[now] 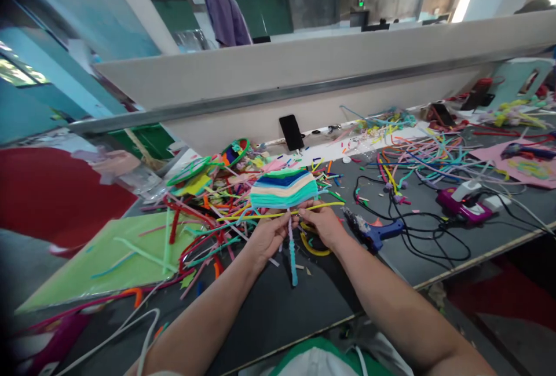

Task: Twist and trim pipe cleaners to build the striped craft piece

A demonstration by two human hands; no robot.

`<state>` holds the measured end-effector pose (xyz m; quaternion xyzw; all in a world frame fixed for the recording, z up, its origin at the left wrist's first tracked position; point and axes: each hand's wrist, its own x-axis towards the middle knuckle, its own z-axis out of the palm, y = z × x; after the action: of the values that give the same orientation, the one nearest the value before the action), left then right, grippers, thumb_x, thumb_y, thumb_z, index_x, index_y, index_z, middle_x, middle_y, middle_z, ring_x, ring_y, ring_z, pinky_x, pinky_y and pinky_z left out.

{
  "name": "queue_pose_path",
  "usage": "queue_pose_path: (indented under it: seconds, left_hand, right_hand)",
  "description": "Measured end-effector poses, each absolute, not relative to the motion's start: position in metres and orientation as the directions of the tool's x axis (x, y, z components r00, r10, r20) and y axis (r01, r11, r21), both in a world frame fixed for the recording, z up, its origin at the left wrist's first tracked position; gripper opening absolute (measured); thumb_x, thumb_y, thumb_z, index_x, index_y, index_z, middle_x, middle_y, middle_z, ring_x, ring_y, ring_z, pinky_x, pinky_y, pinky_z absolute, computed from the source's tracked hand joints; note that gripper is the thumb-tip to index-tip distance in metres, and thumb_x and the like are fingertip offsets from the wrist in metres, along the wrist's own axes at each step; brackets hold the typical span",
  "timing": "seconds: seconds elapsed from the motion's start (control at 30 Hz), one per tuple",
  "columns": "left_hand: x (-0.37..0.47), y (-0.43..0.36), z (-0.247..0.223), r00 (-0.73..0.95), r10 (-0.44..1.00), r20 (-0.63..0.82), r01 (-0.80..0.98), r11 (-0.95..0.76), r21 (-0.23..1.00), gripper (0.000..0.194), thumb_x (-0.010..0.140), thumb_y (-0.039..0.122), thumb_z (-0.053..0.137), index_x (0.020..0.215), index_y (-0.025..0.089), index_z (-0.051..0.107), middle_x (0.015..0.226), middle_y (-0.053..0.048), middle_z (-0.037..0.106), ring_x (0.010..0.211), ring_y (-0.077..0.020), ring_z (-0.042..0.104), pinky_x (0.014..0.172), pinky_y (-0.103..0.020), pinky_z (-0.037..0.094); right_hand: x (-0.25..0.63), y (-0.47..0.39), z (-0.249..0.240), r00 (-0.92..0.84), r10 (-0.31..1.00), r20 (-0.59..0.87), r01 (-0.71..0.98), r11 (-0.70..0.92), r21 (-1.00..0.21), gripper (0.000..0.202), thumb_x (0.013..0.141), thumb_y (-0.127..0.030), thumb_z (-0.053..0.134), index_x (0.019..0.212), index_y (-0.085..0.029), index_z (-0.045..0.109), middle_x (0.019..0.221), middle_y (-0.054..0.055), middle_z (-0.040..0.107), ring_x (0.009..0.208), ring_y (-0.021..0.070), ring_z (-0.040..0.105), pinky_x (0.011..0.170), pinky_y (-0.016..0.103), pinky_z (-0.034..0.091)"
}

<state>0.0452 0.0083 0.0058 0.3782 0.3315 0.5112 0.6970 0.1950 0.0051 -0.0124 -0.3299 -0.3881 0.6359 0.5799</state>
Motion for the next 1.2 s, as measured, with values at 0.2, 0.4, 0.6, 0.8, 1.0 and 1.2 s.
queue_pose_path:
  seconds: [0.2,0.4,0.6,0.8,1.0,1.2]
  left_hand:
    - [0.043,0.008,0.0,0.321,0.943,-0.086,-0.445,0.231,0.865,0.029,0.065,0.023,0.079,0.089,0.013,0.067,0.08,-0.005,0.068,0.061,-0.0119,0.062,0.06,-0.024,0.052]
    - [0.045,0.006,0.0,0.325,0.942,-0.077,-0.439,0.222,0.87,0.028,0.065,0.025,0.078,0.088,0.013,0.068,0.079,-0.004,0.067,0.06,-0.0109,0.059,0.059,-0.024,0.048]
    - [0.046,0.004,0.002,0.297,0.955,-0.01,-0.469,0.155,0.87,0.022,0.07,0.026,0.075,0.085,0.014,0.066,0.077,-0.003,0.065,0.061,-0.0109,0.058,0.059,-0.024,0.046]
    - [0.049,0.003,0.005,0.257,0.966,0.016,-0.465,0.109,0.878,0.019,0.07,0.026,0.074,0.081,0.013,0.066,0.073,-0.003,0.065,0.06,-0.0113,0.057,0.058,-0.024,0.045]
    - [0.05,0.003,0.005,0.256,0.967,-0.009,-0.449,0.127,0.885,0.022,0.07,0.028,0.074,0.084,0.011,0.068,0.077,-0.006,0.068,0.061,-0.0122,0.059,0.059,-0.025,0.046]
    - [0.05,0.005,0.005,0.211,0.976,-0.046,-0.404,0.13,0.906,0.025,0.07,0.029,0.074,0.086,0.012,0.067,0.079,-0.006,0.069,0.058,-0.011,0.059,0.056,-0.024,0.046]
  right_hand:
    - [0.192,0.002,-0.006,-0.198,0.98,-0.016,-0.575,-0.13,-0.808,0.028,0.06,-0.031,0.081,0.079,-0.018,0.063,0.07,-0.001,0.066,0.059,0.0111,0.058,0.061,0.026,0.047]
    - [0.19,0.006,-0.012,-0.151,0.986,-0.065,-0.625,-0.146,-0.767,0.022,0.06,-0.026,0.08,0.075,-0.017,0.067,0.066,0.0,0.068,0.059,0.0122,0.06,0.063,0.027,0.047]
    - [0.192,0.01,-0.016,-0.053,0.994,-0.096,-0.679,-0.106,-0.727,0.015,0.06,-0.021,0.079,0.069,-0.017,0.067,0.061,-0.001,0.066,0.057,0.011,0.059,0.061,0.025,0.046]
    - [0.189,0.006,-0.011,-0.185,0.976,-0.111,-0.713,-0.211,-0.668,0.012,0.063,-0.022,0.076,0.07,-0.017,0.067,0.063,0.0,0.066,0.059,0.0124,0.06,0.063,0.027,0.048]
    - [0.188,0.004,-0.008,-0.138,0.99,-0.022,-0.673,-0.11,-0.732,0.017,0.062,-0.025,0.079,0.073,-0.017,0.068,0.068,0.0,0.068,0.058,0.0101,0.058,0.061,0.024,0.046]
    - [0.19,0.004,-0.007,-0.083,0.996,-0.013,-0.616,-0.061,-0.785,0.018,0.063,-0.031,0.078,0.07,-0.017,0.069,0.065,0.0,0.067,0.052,0.0093,0.054,0.056,0.025,0.045]
